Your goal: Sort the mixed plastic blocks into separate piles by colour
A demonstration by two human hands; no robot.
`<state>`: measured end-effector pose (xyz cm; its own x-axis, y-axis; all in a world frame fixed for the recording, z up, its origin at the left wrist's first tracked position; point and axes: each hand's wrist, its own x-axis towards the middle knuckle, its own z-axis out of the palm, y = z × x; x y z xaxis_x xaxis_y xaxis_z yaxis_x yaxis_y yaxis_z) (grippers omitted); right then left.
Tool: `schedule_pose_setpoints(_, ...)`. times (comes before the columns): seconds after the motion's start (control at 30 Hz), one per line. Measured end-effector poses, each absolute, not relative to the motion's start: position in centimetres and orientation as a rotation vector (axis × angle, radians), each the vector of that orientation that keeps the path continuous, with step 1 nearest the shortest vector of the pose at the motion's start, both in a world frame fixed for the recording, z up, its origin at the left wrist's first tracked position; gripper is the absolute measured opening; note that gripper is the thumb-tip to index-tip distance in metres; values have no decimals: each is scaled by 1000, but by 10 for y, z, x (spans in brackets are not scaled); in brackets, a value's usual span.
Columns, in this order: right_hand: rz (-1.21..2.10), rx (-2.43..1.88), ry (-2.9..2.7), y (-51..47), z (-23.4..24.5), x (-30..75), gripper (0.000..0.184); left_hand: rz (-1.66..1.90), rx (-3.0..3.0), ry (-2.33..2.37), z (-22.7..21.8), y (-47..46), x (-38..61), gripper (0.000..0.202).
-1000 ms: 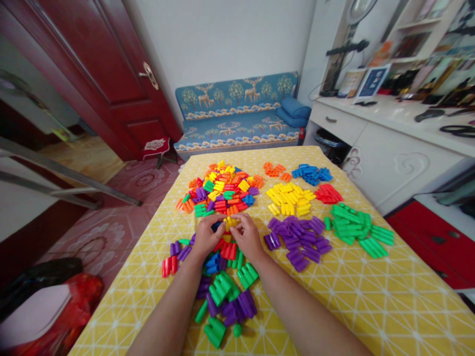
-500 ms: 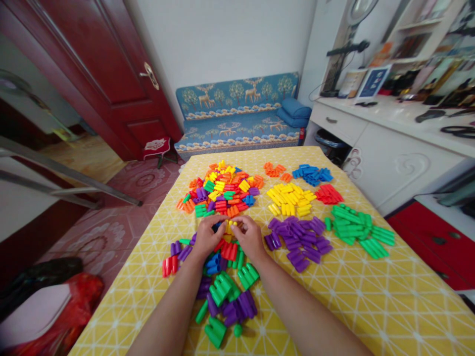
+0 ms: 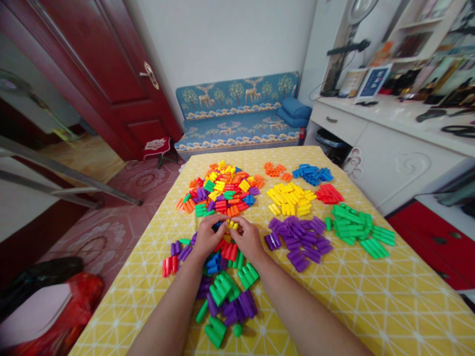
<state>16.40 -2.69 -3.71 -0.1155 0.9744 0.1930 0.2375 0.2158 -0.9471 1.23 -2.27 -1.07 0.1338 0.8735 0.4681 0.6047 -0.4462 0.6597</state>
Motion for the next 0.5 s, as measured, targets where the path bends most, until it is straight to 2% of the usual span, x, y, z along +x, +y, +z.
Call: schedule_pose_setpoints(0.5, 968, -1200, -1426, -31, -29, 164, 26, 1179, 2114, 1465, -8, -23, 13, 15)
